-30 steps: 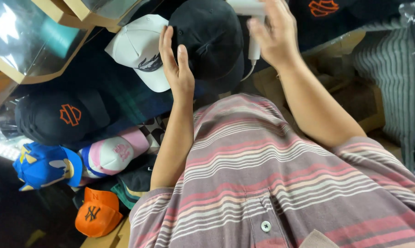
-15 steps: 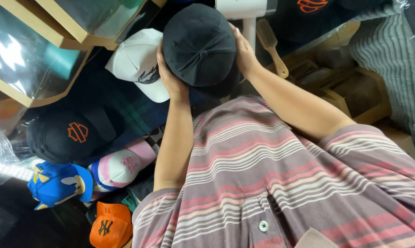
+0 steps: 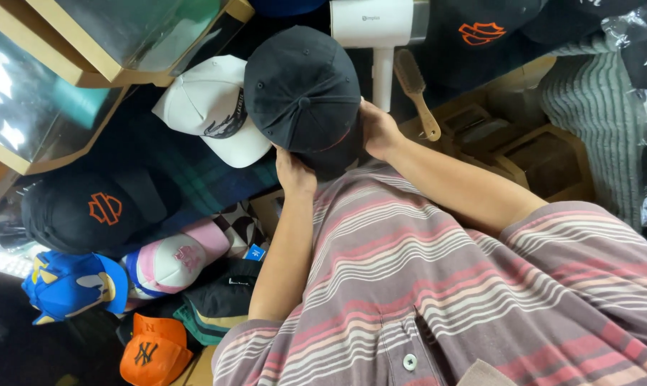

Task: Cleaning and reshaping a black baseball cap using a brush and a hair dryer.

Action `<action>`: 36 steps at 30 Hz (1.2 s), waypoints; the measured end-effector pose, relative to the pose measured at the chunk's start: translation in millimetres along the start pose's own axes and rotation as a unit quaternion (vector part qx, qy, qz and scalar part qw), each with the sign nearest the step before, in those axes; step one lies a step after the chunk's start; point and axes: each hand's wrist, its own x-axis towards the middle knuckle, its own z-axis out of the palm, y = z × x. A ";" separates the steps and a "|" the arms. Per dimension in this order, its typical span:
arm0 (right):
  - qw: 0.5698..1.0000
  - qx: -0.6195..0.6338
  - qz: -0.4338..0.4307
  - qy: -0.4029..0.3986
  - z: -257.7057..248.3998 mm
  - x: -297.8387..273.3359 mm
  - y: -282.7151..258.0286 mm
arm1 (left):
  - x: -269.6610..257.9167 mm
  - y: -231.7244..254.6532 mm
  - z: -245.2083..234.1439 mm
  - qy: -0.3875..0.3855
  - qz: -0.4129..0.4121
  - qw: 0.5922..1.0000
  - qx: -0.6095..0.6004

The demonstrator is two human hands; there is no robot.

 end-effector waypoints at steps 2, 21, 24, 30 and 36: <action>1.000 0.002 0.019 -0.005 6.9 -8.8 -4.0 | -9.8 10.7 7.0 0.012 -0.009 1.000 0.013; 0.995 -0.070 0.029 0.063 65.3 -89.6 -24.9 | -84.9 124.9 91.1 -0.087 -0.125 0.974 -0.165; 0.993 -0.093 -0.035 0.062 74.4 -98.9 -37.0 | -94.6 152.9 100.8 -0.170 -0.060 0.970 -0.164; 0.988 -0.089 -0.123 -0.008 119.5 -125.9 -66.8 | -69.3 151.9 91.0 -0.138 0.236 0.939 0.207; 0.997 -0.047 -0.050 -0.022 185.2 -163.5 -85.0 | -116.7 240.1 206.2 -0.027 0.074 0.985 -0.153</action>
